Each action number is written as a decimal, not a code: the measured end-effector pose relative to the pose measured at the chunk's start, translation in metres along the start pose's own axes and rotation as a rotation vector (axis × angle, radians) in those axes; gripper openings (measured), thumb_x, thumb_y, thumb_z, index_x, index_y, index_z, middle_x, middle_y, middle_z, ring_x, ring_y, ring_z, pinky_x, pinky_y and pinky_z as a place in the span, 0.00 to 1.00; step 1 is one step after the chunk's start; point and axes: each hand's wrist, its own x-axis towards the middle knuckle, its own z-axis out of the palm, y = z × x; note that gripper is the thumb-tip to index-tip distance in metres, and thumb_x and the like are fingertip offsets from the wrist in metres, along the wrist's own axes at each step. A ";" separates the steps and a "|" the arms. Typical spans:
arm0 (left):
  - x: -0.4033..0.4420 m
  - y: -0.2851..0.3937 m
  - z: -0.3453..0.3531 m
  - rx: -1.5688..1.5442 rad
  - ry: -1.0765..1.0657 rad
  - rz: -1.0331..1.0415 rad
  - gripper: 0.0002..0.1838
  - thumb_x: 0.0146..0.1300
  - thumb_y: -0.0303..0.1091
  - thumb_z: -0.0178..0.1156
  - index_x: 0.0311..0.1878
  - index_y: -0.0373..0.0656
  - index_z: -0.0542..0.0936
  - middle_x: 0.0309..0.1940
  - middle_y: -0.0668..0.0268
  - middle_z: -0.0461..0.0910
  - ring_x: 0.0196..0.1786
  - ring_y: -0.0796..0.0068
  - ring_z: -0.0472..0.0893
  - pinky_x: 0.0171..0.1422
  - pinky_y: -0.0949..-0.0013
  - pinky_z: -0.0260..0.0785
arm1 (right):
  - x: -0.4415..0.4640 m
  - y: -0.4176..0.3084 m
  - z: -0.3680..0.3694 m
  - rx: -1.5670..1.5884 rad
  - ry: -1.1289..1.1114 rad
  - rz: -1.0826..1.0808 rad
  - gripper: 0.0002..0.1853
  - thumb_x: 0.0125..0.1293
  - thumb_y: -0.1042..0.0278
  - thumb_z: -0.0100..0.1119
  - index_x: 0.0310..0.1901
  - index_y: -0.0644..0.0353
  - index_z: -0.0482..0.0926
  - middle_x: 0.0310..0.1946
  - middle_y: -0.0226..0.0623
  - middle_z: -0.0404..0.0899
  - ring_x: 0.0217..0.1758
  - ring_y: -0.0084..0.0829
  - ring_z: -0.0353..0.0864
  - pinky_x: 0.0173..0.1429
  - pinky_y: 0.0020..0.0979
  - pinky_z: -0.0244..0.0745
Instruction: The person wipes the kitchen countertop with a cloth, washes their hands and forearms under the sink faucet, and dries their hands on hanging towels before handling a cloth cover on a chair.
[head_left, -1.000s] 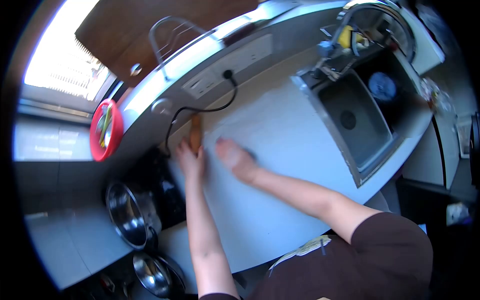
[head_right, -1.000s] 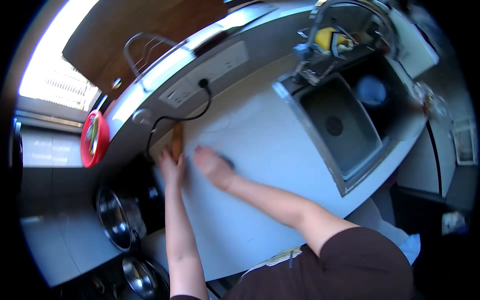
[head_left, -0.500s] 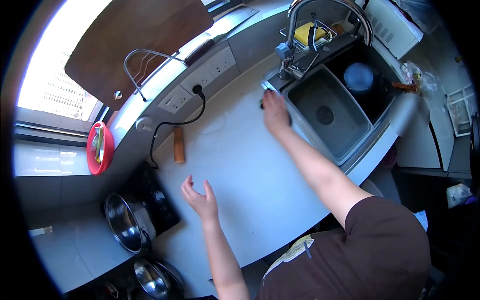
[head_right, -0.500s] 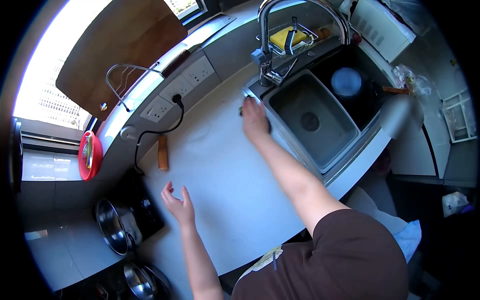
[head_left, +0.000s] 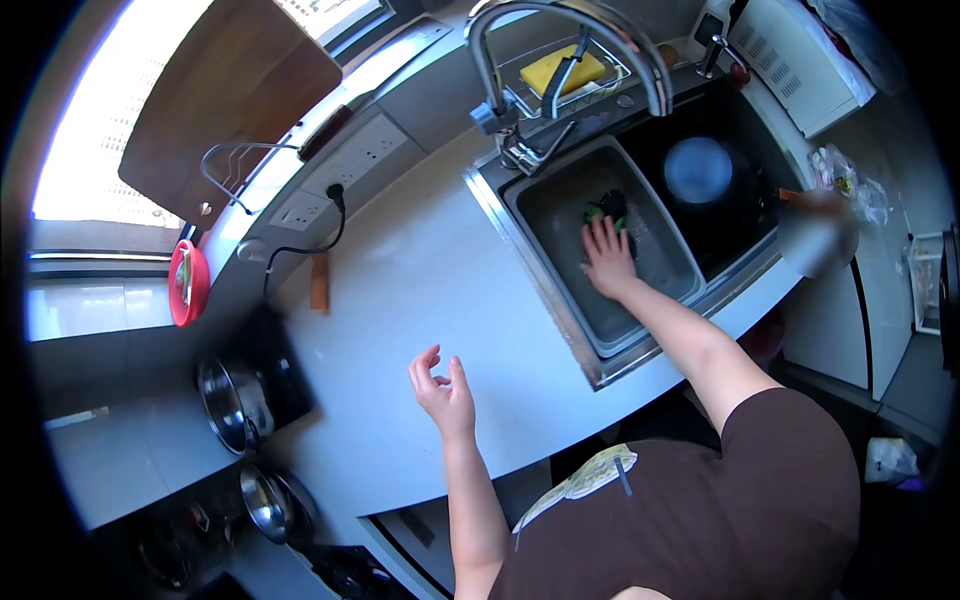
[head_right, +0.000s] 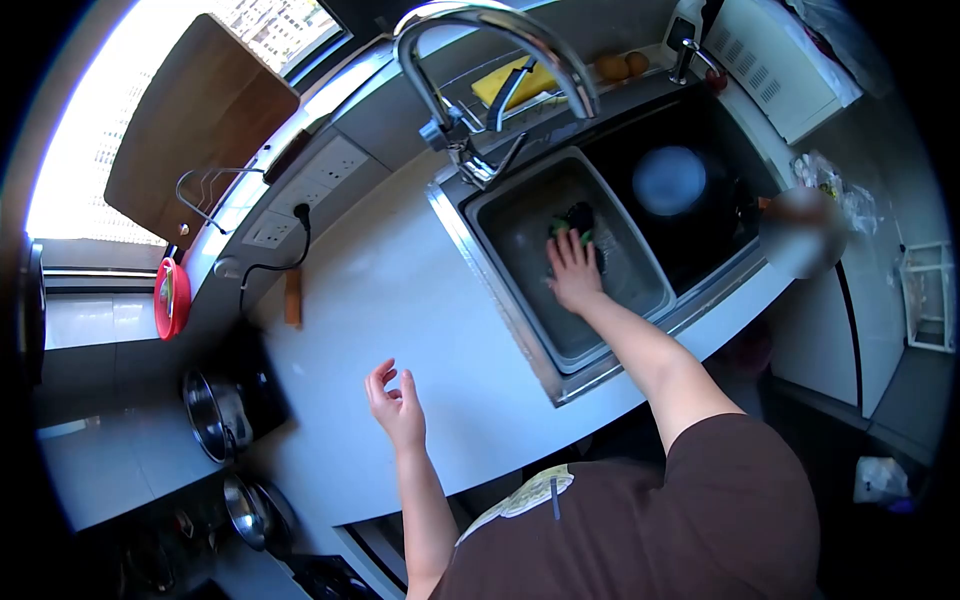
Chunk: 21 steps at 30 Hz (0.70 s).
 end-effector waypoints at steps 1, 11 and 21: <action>-0.005 0.012 0.012 -0.037 -0.004 -0.027 0.13 0.60 0.28 0.60 0.48 0.39 0.76 0.47 0.63 0.73 0.46 0.71 0.75 0.36 0.73 0.67 | -0.001 0.009 0.002 -0.001 0.017 -0.190 0.38 0.63 0.58 0.57 0.71 0.58 0.53 0.74 0.46 0.44 0.78 0.48 0.38 0.76 0.51 0.39; -0.050 0.080 0.084 -0.146 -0.110 -0.050 0.10 0.61 0.29 0.60 0.44 0.38 0.78 0.42 0.62 0.77 0.43 0.72 0.79 0.35 0.74 0.69 | 0.011 0.052 -0.033 0.335 0.085 0.017 0.22 0.58 0.70 0.62 0.53 0.62 0.68 0.52 0.48 0.68 0.45 0.52 0.78 0.47 0.48 0.76; -0.040 0.104 0.159 -0.125 -0.379 0.007 0.14 0.59 0.28 0.60 0.49 0.39 0.77 0.44 0.57 0.79 0.37 0.68 0.80 0.42 0.69 0.73 | -0.002 0.072 -0.108 0.379 0.209 -0.550 0.06 0.55 0.71 0.61 0.35 0.58 0.83 0.38 0.38 0.82 0.46 0.43 0.79 0.47 0.42 0.74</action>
